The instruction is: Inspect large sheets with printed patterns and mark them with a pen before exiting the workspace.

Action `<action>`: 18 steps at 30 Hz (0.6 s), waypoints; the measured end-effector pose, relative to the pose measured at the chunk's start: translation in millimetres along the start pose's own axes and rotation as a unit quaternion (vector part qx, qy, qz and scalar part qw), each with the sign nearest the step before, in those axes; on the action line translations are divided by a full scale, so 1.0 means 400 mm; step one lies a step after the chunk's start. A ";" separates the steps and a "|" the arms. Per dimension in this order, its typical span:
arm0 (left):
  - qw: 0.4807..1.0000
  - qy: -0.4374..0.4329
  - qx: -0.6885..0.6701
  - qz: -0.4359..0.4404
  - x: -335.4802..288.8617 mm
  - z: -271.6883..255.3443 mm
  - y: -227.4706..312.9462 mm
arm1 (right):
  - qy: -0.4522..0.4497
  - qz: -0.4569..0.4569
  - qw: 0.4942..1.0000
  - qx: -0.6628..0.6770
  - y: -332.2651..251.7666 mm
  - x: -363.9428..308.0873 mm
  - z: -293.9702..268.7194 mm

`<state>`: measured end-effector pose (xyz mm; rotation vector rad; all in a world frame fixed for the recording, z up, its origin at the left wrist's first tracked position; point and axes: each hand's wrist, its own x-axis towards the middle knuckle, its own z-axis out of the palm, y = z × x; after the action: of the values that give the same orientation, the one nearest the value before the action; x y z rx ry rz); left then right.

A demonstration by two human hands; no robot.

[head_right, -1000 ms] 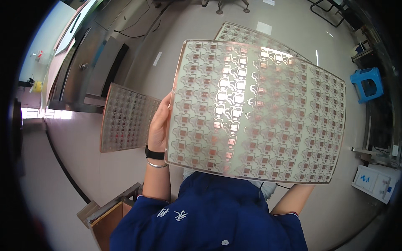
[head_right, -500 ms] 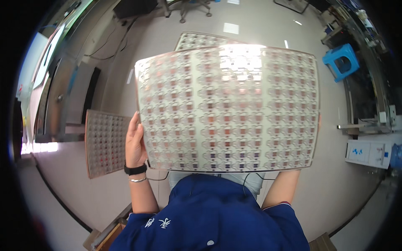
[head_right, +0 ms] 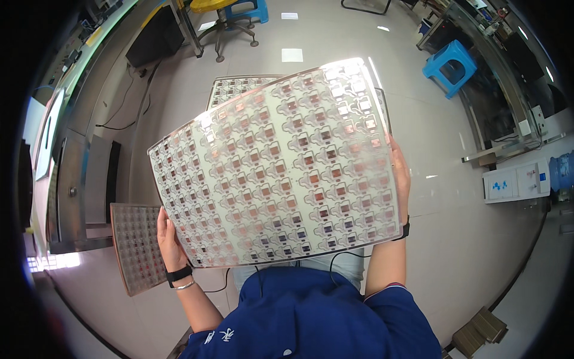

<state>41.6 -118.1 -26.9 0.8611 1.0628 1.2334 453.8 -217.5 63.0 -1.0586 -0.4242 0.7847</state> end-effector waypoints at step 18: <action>0.998 0.020 0.062 -0.006 -0.007 0.002 -0.003 | 0.009 0.038 0.998 0.051 0.036 0.054 -0.046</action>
<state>42.8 -121.2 -27.1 0.9264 1.1853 1.1879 474.8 -208.8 40.7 -0.9893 -0.3264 0.8558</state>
